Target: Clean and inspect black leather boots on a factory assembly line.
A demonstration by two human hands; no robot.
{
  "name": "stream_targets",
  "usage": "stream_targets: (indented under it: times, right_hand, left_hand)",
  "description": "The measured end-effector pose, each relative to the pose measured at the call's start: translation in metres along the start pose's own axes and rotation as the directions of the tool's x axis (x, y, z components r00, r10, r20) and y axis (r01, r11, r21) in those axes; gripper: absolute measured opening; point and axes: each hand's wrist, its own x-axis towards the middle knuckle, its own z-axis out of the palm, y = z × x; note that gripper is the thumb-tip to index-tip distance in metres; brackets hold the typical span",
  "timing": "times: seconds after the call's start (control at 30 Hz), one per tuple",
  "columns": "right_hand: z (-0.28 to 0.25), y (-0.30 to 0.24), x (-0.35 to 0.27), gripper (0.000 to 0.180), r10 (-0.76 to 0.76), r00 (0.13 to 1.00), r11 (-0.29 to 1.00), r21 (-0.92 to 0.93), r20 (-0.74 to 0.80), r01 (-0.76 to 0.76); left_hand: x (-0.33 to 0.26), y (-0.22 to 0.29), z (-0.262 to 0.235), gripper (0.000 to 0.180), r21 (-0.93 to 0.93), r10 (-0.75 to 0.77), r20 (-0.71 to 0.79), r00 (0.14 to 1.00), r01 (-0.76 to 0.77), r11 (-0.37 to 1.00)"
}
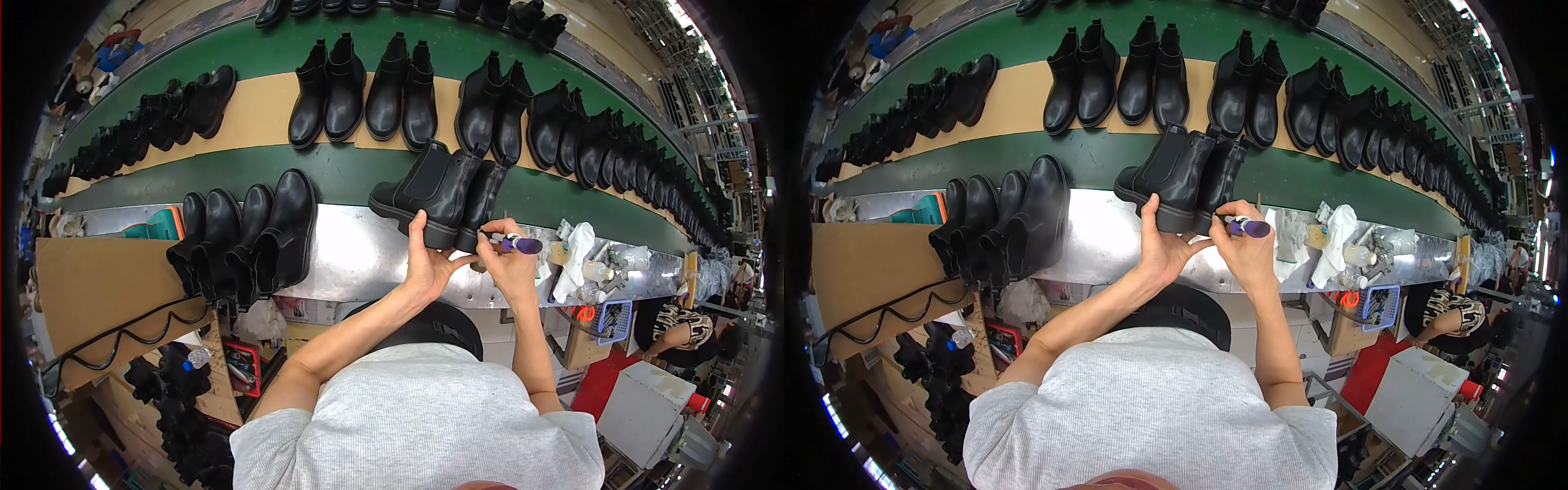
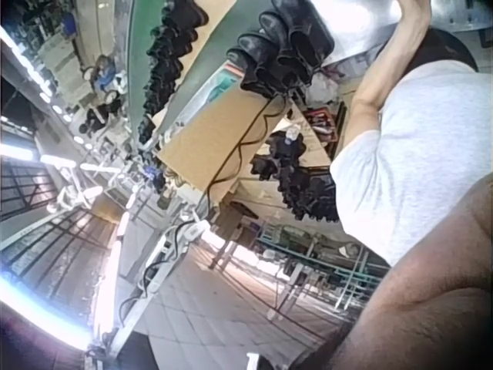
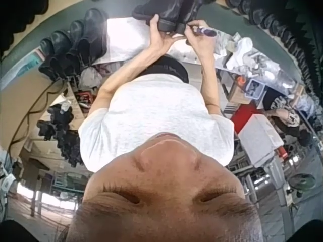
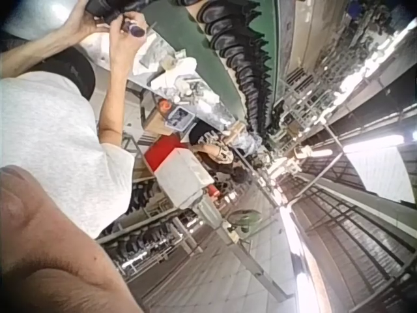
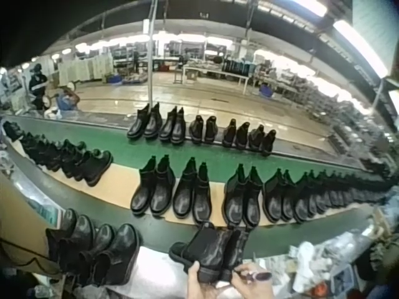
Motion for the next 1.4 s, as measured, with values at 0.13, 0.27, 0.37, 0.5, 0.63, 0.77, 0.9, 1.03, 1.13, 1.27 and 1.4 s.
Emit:
stream_targets:
  times: [0.13,0.27,0.37,0.5,0.63,0.77,0.9,1.03,1.13,1.27,1.4]
  right_hand:
    - [-0.005,-0.005,0.0,0.014,0.23,0.972,0.958,0.163,0.05,-0.235]
    - [-0.008,-0.006,0.002,0.013,0.258,0.959,0.955,0.118,0.117,-0.272]
    - [-0.005,-0.008,0.003,0.011,0.124,0.99,0.992,0.009,0.067,-0.125]
    - [-0.005,-0.01,0.003,0.013,0.142,0.988,0.988,-0.078,0.058,-0.137]
    - [-0.012,-0.002,-0.001,0.008,0.121,0.987,0.987,-0.114,0.101,-0.109]
    - [-0.026,0.039,-0.004,0.01,0.387,0.919,0.843,0.433,-0.076,-0.319]
    - [-0.025,0.125,-0.011,0.024,0.557,0.83,0.821,-0.176,0.037,-0.543]
    - [0.002,0.185,-0.031,0.032,0.629,0.759,0.633,-0.678,0.169,-0.374]
    - [0.006,0.168,-0.026,0.036,0.637,0.749,0.594,-0.735,0.182,-0.327]
    - [0.03,0.097,0.011,0.057,0.427,0.882,0.861,-0.388,0.201,-0.329]
    - [0.127,0.094,0.032,0.111,0.505,0.809,0.849,-0.342,0.3,-0.403]
  left_hand:
    - [-0.003,0.0,0.003,0.079,0.012,0.002,0.009,1.0,-0.002,1.0]
    - [-0.001,-0.002,-0.002,0.078,0.013,-0.014,0.012,1.0,0.014,1.0]
    - [-0.002,-0.002,0.0,0.077,0.014,-0.019,-0.012,1.0,0.019,1.0]
    - [-0.003,-0.002,0.001,0.072,0.04,-0.022,-0.014,1.0,0.023,0.999]
    - [-0.003,-0.002,-0.004,0.074,0.082,-0.036,0.04,0.999,0.032,0.996]
    - [-0.01,0.014,-0.016,0.078,0.01,-0.066,0.059,0.996,0.066,0.998]
    - [-0.028,0.039,-0.079,0.069,-0.04,-0.117,0.087,0.989,0.121,0.992]
    - [-0.058,0.071,-0.148,0.058,0.543,-0.129,-0.211,0.969,0.226,0.809]
    - [-0.072,0.104,-0.168,0.049,0.841,0.099,-0.432,0.896,0.361,0.403]
    - [-0.029,0.138,-0.135,0.058,0.945,0.293,-0.288,0.912,0.221,0.242]
    - [0.06,0.102,-0.106,0.108,0.819,0.263,-0.24,0.935,0.34,-0.461]
